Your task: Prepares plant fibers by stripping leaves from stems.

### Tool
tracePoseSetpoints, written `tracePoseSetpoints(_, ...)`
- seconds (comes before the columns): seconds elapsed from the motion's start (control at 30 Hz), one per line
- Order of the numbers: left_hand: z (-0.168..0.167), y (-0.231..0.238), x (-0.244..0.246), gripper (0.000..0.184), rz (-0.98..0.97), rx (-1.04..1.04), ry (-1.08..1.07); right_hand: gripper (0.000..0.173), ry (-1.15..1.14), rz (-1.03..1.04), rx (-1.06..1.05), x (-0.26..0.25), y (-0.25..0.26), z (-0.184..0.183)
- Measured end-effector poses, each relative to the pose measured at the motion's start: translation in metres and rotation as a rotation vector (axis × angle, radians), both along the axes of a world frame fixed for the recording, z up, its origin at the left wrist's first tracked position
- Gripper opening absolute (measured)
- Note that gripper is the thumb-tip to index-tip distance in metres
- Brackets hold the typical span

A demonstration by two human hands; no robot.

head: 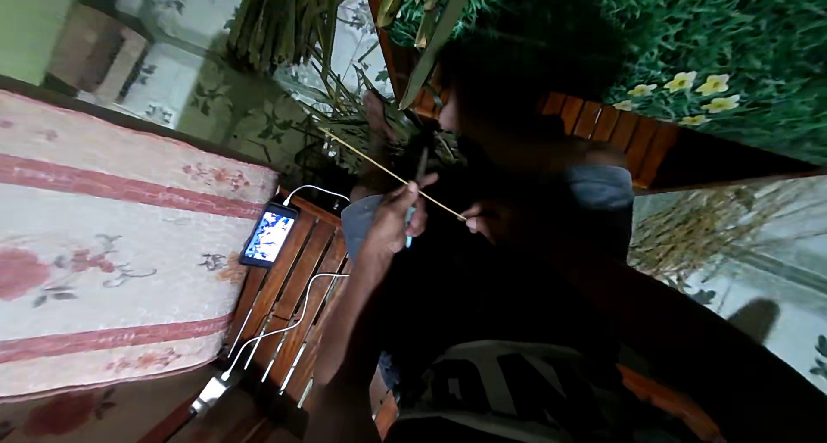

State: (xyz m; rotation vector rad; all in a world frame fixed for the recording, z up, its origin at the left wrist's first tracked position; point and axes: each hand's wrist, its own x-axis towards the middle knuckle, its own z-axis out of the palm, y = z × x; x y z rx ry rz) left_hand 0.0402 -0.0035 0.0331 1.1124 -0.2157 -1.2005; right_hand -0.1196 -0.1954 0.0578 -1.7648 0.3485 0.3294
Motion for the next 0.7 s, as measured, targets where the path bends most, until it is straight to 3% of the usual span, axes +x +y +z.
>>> tracePoseSetpoints(0.1,-0.009,0.002,0.015,0.045,0.135,-0.071,0.082,0.03,0.197,-0.013,0.011,-0.004,-0.005,0.02)
tracePoseSetpoints(0.27,-0.004,-0.008,-0.004,0.048,-0.098,0.01,-0.011,0.027,0.24,-0.088,0.056,-0.017,-0.01,0.017)
tracePoseSetpoints(0.4,-0.003,0.006,0.046,0.048,0.187,-0.083,0.096,0.025,0.194,-0.133,0.146,-0.064,-0.021,0.001)
tracePoseSetpoints(0.53,-0.016,-0.007,0.045,0.05,0.207,-0.129,0.172,0.024,0.24,-0.185,0.179,-0.072,-0.021,0.002)
tracePoseSetpoints(0.63,-0.02,-0.025,0.001,0.049,-0.017,-0.043,0.099,0.028,0.297,-0.239,0.174,-0.053,-0.011,0.02)
tracePoseSetpoints(0.7,-0.004,-0.034,-0.034,0.041,-0.182,0.063,0.04,0.028,0.318,-0.236,0.186,-0.041,-0.006,0.028)
